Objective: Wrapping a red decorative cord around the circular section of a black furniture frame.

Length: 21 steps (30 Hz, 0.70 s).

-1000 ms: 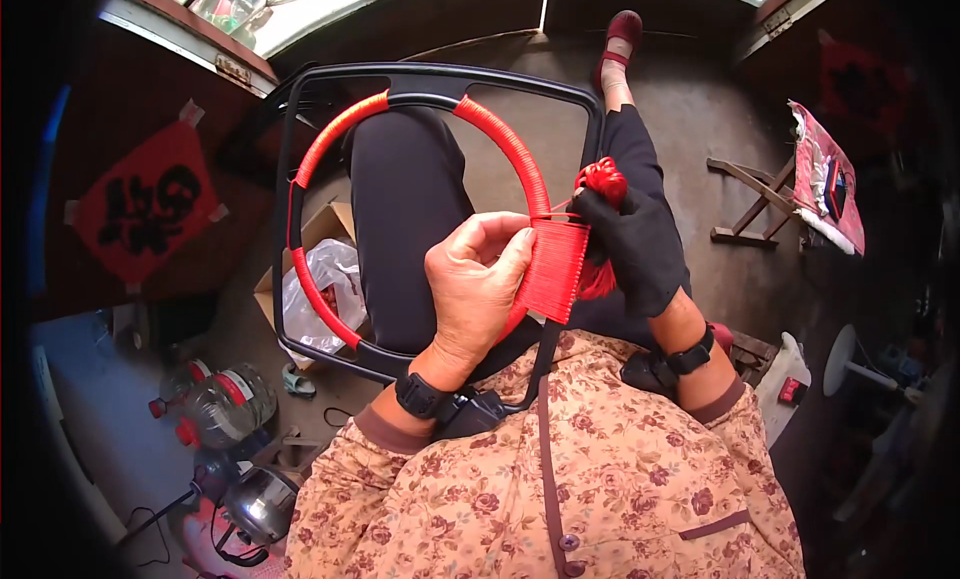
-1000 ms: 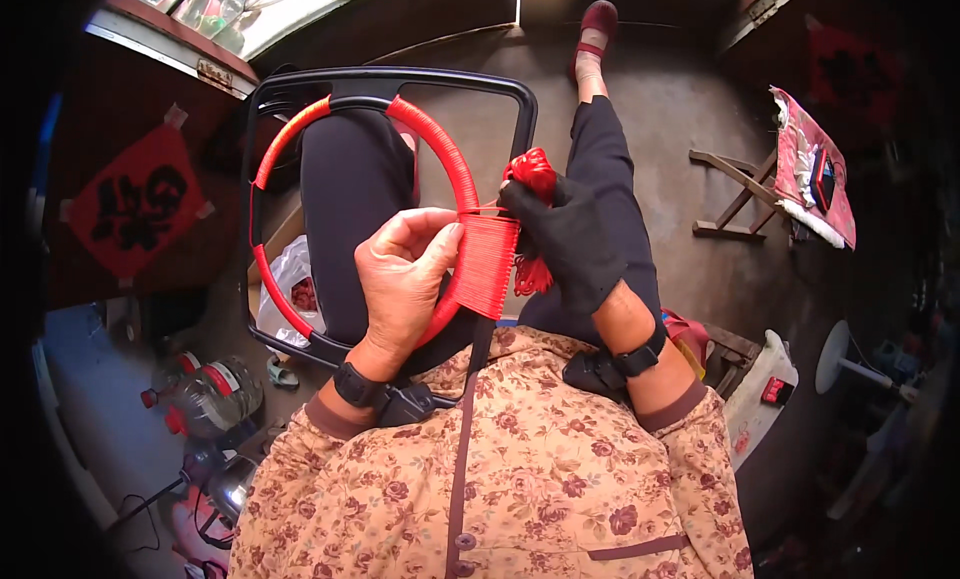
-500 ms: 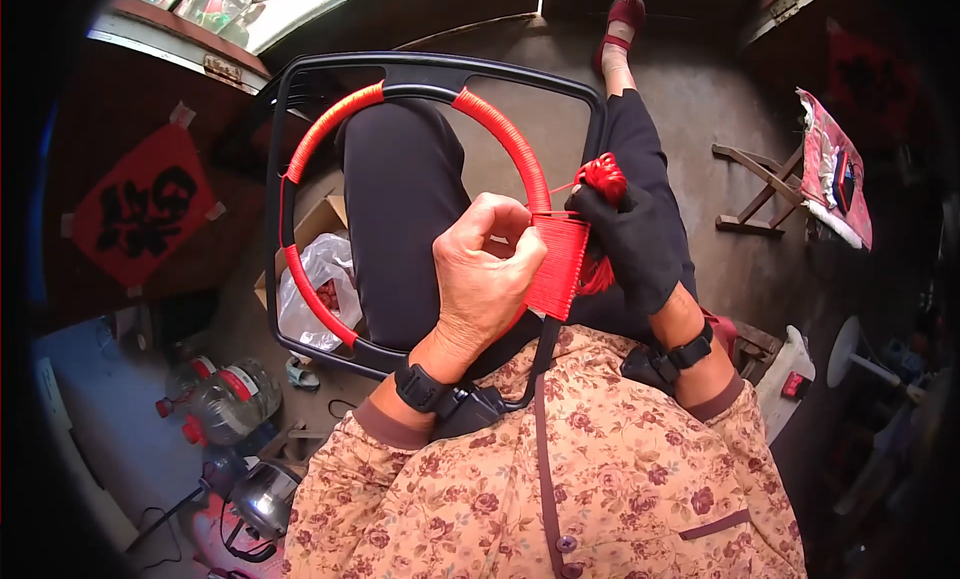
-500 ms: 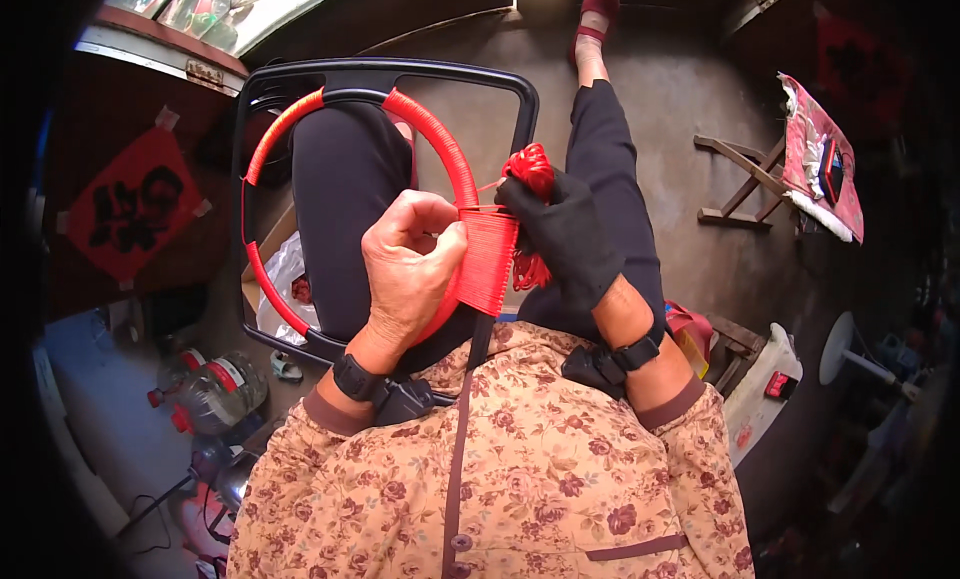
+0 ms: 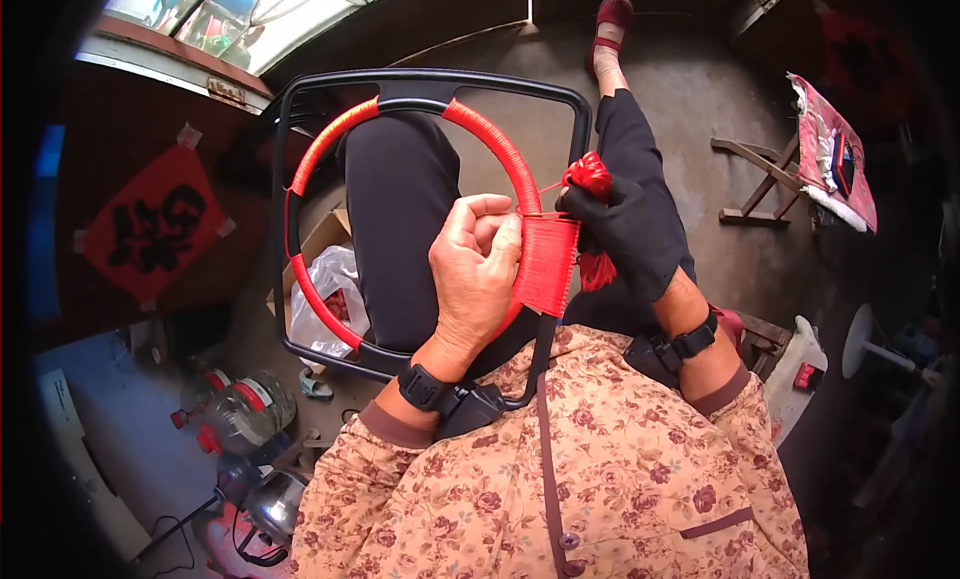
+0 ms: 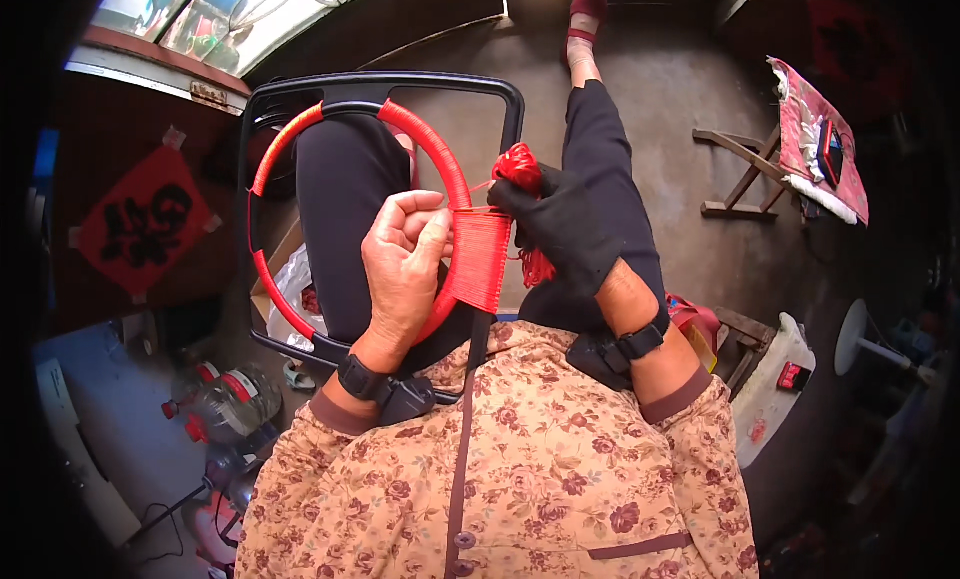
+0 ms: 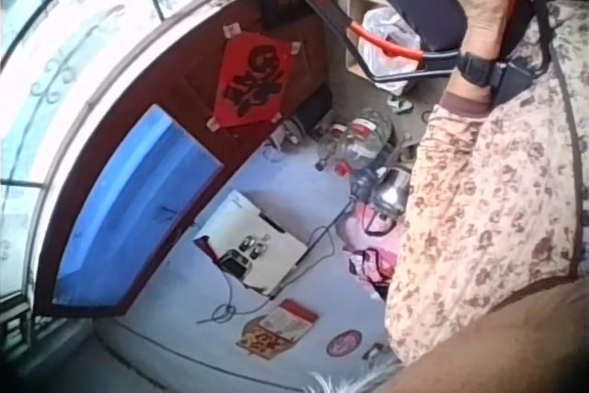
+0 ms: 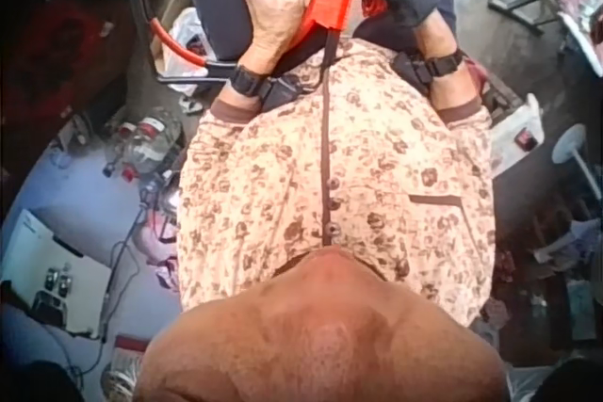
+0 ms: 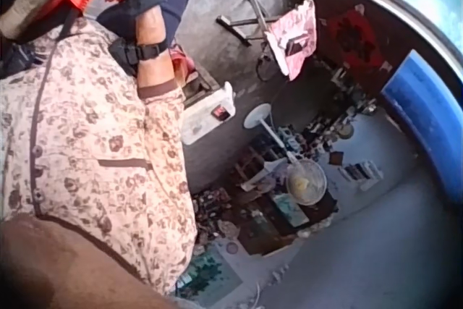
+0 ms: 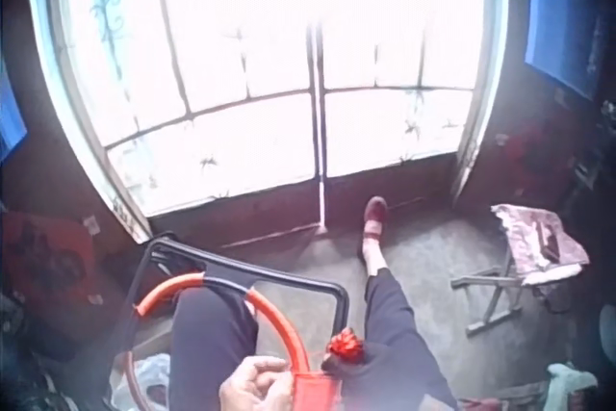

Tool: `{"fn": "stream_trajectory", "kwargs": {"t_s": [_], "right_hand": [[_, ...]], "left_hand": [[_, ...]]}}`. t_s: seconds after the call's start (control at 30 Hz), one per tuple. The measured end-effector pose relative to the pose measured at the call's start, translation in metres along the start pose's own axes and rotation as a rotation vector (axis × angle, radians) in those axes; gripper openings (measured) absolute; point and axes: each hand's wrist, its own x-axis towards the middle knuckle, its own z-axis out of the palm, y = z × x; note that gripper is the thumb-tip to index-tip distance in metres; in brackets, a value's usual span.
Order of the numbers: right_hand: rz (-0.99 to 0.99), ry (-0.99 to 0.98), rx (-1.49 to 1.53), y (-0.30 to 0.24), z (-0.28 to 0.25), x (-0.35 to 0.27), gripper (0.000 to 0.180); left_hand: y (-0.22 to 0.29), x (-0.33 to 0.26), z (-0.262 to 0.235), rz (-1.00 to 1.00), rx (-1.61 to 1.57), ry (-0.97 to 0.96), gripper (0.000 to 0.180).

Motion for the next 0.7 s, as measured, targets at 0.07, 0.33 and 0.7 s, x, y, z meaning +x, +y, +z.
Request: {"fn": "stream_trajectory", "kwargs": {"t_s": [0.07, 0.33, 0.7], "right_hand": [[0.005, -0.014, -0.023, -0.008, -0.001, -0.004, 0.025], [-0.067, -0.222, -0.279, -0.004, -0.042, -0.011, 0.023], [-0.066, 0.218, -0.313, 0.033, -0.115, -0.018, 0.013]], "left_hand": [[0.000, -0.001, -0.002, -0.033, -0.049, -0.034, 0.010], [0.000, 0.001, -0.006, -0.083, -0.098, -0.086, 0.011], [-0.003, 0.008, -0.008, -0.178, -0.269, -0.074, 0.012]]}}
